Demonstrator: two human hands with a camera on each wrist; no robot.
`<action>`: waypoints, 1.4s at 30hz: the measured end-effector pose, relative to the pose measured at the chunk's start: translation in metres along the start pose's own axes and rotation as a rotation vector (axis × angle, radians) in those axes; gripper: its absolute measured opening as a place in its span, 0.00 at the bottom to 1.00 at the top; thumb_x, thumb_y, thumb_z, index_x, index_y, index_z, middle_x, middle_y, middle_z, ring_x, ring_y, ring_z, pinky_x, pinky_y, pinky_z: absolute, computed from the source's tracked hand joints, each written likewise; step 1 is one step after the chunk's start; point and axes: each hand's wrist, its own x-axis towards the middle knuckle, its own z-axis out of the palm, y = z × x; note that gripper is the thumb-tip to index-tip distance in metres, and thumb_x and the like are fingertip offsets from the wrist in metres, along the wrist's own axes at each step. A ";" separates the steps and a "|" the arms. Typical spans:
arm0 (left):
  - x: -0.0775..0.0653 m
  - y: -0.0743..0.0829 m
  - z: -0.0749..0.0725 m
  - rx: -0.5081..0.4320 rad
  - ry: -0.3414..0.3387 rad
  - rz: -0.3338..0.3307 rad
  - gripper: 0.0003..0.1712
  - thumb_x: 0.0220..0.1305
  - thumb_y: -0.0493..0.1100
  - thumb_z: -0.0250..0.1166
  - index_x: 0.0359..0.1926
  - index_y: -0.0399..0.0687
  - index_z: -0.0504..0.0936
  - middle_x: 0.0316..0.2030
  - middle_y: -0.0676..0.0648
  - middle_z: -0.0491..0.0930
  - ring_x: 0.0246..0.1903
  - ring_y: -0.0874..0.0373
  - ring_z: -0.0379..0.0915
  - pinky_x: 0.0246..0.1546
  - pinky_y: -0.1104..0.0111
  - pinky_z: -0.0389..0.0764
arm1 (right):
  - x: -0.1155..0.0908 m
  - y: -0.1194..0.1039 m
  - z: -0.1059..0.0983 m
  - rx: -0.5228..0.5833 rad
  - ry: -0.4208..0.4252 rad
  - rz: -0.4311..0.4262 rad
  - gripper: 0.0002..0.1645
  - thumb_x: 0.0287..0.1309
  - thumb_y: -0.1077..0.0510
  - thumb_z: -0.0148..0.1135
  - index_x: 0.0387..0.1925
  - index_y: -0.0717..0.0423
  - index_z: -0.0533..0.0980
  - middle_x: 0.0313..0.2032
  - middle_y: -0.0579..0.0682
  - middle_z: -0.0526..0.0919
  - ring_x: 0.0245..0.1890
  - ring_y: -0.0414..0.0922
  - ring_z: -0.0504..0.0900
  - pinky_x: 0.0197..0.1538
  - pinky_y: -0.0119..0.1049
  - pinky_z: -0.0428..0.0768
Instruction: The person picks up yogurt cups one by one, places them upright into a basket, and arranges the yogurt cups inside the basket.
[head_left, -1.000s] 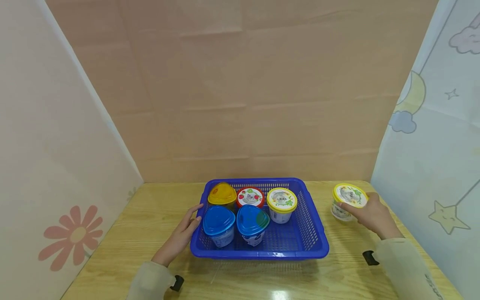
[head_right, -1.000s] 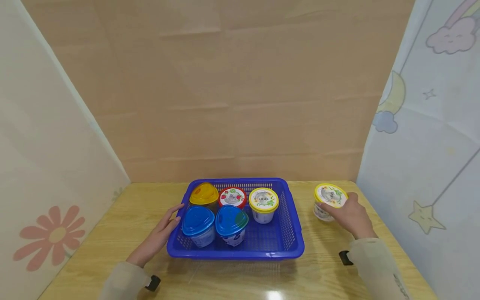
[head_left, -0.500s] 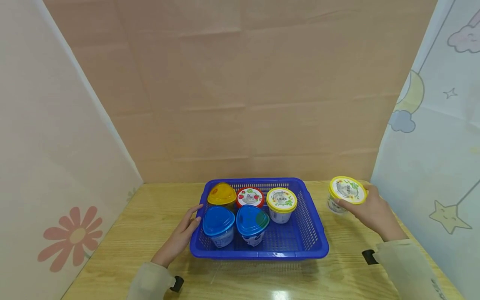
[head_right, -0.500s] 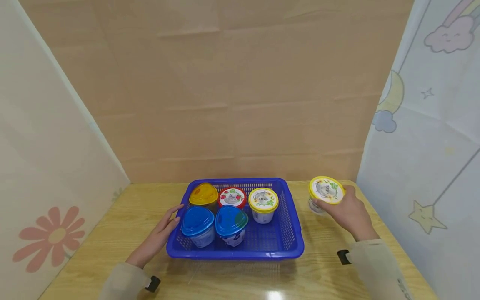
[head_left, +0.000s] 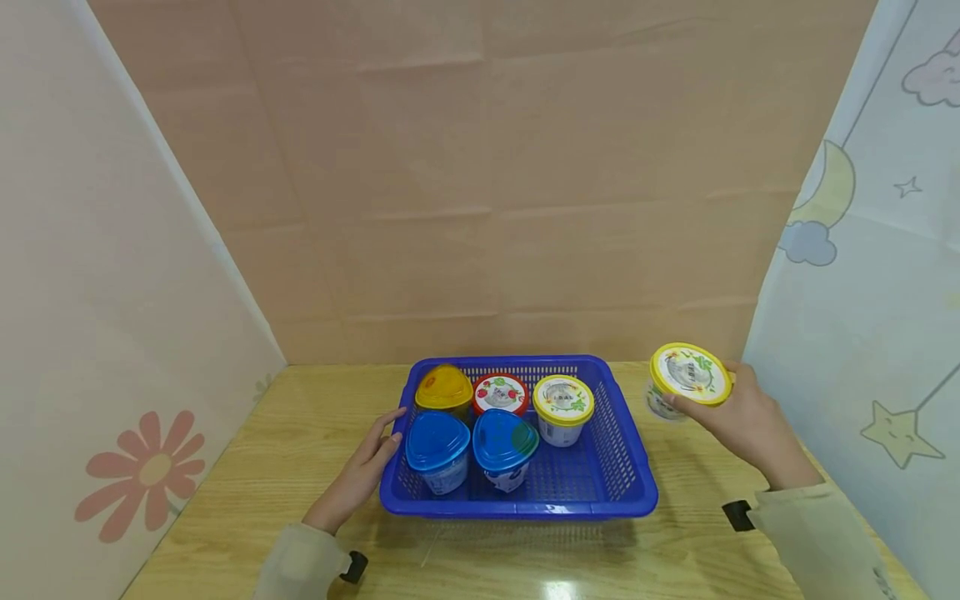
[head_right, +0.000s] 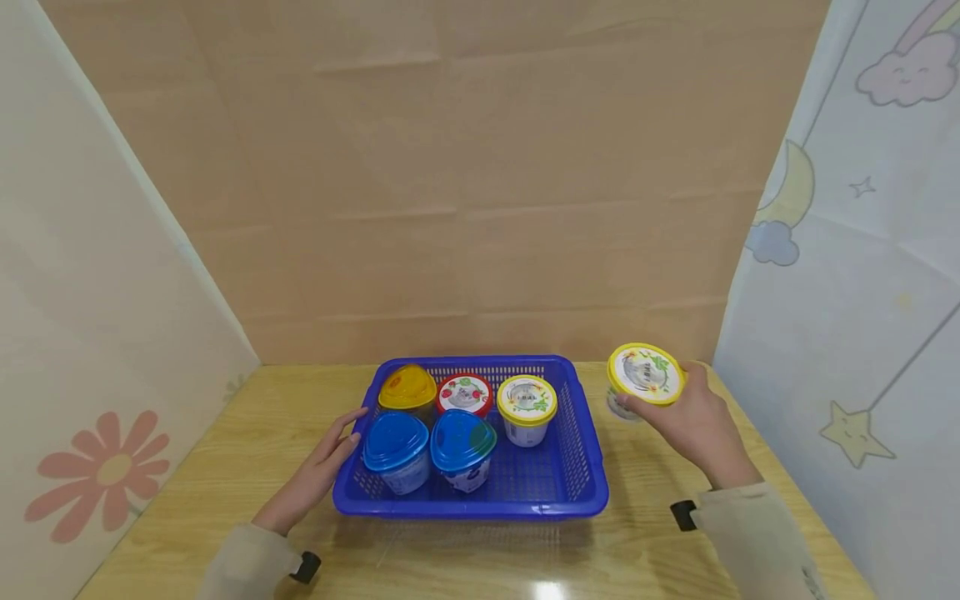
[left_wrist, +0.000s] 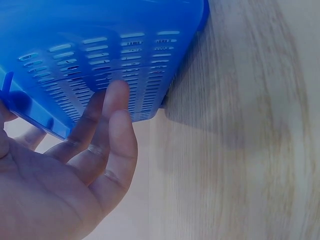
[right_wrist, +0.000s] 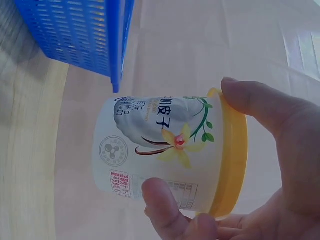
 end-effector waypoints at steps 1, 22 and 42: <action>0.000 0.000 0.000 0.000 0.000 0.000 0.26 0.79 0.57 0.44 0.74 0.70 0.58 0.59 0.41 0.75 0.58 0.46 0.74 0.61 0.45 0.73 | -0.001 -0.002 0.000 -0.003 0.005 -0.003 0.70 0.55 0.28 0.65 0.71 0.77 0.43 0.56 0.80 0.69 0.48 0.72 0.75 0.36 0.51 0.77; 0.000 0.000 0.000 -0.017 -0.015 0.018 0.27 0.80 0.56 0.44 0.75 0.65 0.58 0.59 0.40 0.75 0.58 0.44 0.73 0.59 0.45 0.75 | -0.013 -0.024 0.006 0.031 0.038 -0.090 0.66 0.52 0.31 0.71 0.70 0.69 0.48 0.51 0.73 0.75 0.41 0.59 0.78 0.30 0.37 0.73; 0.000 0.003 0.000 -0.035 -0.029 0.007 0.27 0.80 0.57 0.45 0.75 0.67 0.57 0.61 0.39 0.73 0.59 0.44 0.72 0.60 0.43 0.73 | -0.023 -0.047 0.014 0.038 -0.091 -0.161 0.68 0.49 0.31 0.72 0.73 0.67 0.48 0.54 0.71 0.77 0.42 0.55 0.82 0.32 0.38 0.77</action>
